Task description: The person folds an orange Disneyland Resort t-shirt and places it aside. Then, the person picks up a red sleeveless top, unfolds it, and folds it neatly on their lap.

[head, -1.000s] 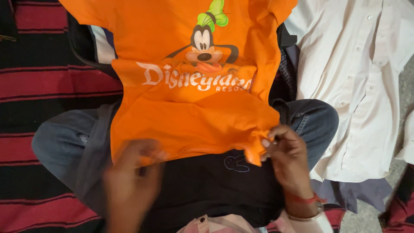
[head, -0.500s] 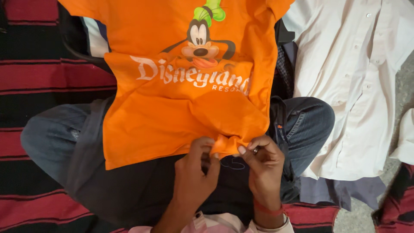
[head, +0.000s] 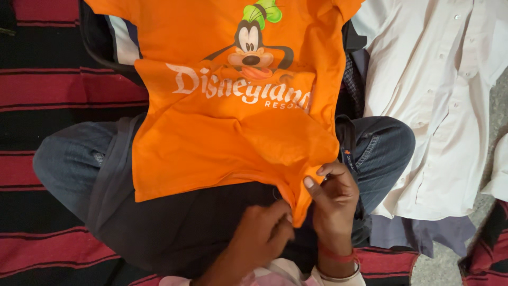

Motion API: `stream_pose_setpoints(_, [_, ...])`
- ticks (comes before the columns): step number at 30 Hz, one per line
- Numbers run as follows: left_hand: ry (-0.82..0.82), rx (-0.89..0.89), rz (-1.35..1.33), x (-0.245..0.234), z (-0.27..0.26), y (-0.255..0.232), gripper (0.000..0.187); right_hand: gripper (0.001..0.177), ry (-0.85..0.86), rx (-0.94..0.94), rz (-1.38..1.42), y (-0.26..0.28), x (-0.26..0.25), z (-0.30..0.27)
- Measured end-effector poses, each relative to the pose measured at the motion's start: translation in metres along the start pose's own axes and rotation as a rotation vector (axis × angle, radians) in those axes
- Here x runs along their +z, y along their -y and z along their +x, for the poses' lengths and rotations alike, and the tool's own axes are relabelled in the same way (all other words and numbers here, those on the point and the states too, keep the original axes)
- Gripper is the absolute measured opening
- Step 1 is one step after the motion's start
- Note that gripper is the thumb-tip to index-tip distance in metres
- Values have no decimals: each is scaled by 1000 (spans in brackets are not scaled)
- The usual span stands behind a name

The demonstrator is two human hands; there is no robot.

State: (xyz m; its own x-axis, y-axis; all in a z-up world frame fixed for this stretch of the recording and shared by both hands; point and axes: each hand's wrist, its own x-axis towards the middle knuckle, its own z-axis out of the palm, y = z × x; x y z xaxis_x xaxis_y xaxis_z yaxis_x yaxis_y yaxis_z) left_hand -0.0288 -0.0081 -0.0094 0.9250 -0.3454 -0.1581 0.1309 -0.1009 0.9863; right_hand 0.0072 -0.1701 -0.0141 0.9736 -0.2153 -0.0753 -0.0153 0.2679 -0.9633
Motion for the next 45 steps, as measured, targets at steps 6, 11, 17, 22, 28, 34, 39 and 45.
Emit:
stream_pose_setpoints(6, [287, 86, -46, 11, -14, -10, 11, 25, -84, 50, 81, -7, -18, 0])
stream_pose_setpoints(11, [-75, 279, 178, 11, -3, -16, 11, 33, -35, 38, 146, 1, -24, 0])
stream_pose_setpoints(17, [-381, 429, 335, -21, 19, -24, 56, 58, 193, 37, 296, 19, -13, -1])
stream_pose_setpoints(22, [-161, 369, 416, -16, 20, 0, 40, 61, 218, 23, 336, 17, -11, -2])
stream_pose_setpoints(28, [-67, 368, 571, -26, 10, 5, 44, 55, 29, -3, 330, 23, -34, -7])
stream_pose_setpoints(34, [-384, 1, 1083, -92, -2, -3, 72, 48, -45, -53, 359, 28, -52, -7])
stream_pose_setpoints(39, [-565, 27, 1154, -129, -29, -8, 67, 37, -73, -109, 428, 27, -62, -10])
stream_pose_setpoints(45, [-778, 166, 847, -151, -60, -23, 44, 30, -130, -142, 193, 37, -61, -5])
